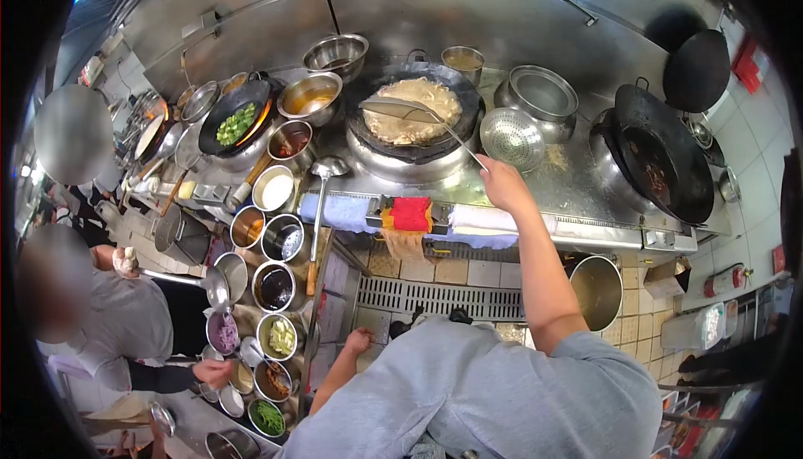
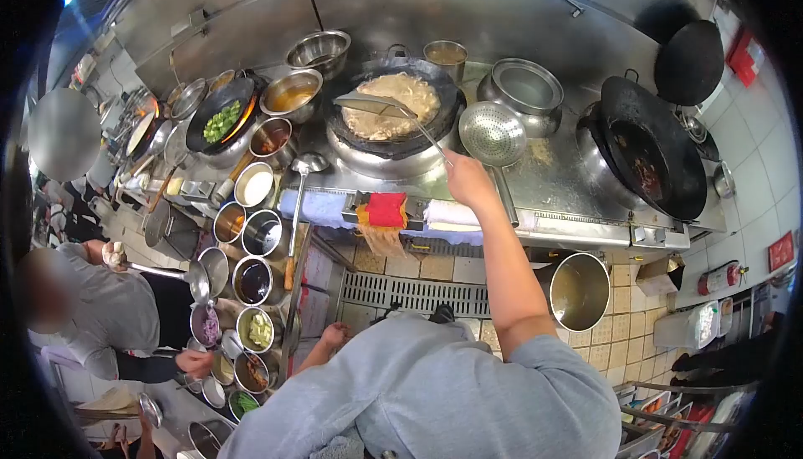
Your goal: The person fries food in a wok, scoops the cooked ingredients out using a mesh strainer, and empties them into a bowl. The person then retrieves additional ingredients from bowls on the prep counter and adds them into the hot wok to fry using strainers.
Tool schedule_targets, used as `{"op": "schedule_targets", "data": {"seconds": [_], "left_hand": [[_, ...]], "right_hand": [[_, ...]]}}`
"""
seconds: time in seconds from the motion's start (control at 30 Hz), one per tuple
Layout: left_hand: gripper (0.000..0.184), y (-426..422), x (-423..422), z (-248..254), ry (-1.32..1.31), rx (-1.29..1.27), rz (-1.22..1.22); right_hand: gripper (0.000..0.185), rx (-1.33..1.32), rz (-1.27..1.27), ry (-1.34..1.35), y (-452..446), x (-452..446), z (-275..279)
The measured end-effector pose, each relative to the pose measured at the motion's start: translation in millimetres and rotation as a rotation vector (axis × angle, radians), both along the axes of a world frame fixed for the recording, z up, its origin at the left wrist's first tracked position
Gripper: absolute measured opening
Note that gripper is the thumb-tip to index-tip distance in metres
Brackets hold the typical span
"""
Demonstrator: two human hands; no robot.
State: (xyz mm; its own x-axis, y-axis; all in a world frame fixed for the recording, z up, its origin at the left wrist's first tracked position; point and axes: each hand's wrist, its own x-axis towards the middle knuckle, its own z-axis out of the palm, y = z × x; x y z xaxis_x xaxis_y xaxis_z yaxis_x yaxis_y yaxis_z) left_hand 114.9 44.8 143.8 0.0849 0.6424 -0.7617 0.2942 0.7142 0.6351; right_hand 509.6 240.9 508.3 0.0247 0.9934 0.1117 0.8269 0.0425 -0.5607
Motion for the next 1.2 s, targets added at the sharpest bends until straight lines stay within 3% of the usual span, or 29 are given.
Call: {"op": "schedule_targets", "data": {"seconds": [0.13,0.23,0.27,0.33,0.43,0.47,0.6,0.67,0.73,0.8,0.87,1.07,1.13,1.2], "left_hand": [[0.021,-4.9,-3.4,4.9,-0.016,0.065,0.189],[0.021,-25.8,-21.6,-33.1,-0.027,0.123,0.122],[0.021,-24.7,-17.7,-15.5,-0.033,0.136,0.135],[0.022,-36.0,-14.9,41.9,0.165,0.099,-0.122],[0.022,-59.7,-40.0,1.5,0.086,0.106,-0.079],[0.022,-65.7,-47.4,-12.2,0.085,0.101,-0.078],[0.022,-78.6,-70.9,-58.7,-0.338,-0.177,0.323],[0.022,-83.9,-67.4,-54.0,-0.45,-0.244,0.445],[0.022,-87.6,-49.6,-30.9,-0.082,-0.171,0.35],[0.022,-89.6,-49.5,-43.0,-0.103,-0.16,0.341],[0.021,-101.6,-54.3,-46.1,-0.115,-0.164,0.298],[0.028,-59.2,-53.4,35.9,0.181,-0.039,-0.223],[0.029,-56.4,-64.2,0.6,0.08,-0.043,-0.206],[0.029,-62.5,-74.8,-32.8,-0.017,-0.057,-0.184]], "right_hand": [[0.031,0.046,0.018,0.021,-28.5,8.3,-0.7],[0.03,0.016,0.101,0.105,7.7,21.7,-23.5],[0.029,-0.068,0.071,0.148,9.4,13.2,5.3],[0.027,0.013,0.035,0.065,34.6,0.7,19.3],[0.027,0.213,0.009,-0.15,96.2,-7.8,23.7],[0.025,0.158,-0.029,-0.194,124.4,-12.7,20.4],[0.022,0.08,-0.221,-0.183,180.9,-23.8,-15.4],[0.021,0.059,-0.224,-0.198,166.5,-31.9,-19.4],[0.02,0.031,-0.22,-0.216,163.4,-32.9,-28.4],[0.021,0.038,-0.209,-0.276,167.9,-16.8,-48.9],[0.025,0.074,-0.215,-0.174,143.8,-7.5,-26.6],[0.032,0.322,-0.464,0.032,71.5,44.1,-59.9],[0.033,0.341,-0.517,0.031,28.6,57.1,-73.6],[0.034,0.231,-0.596,-0.143,-18.1,65.7,-78.4]]}}
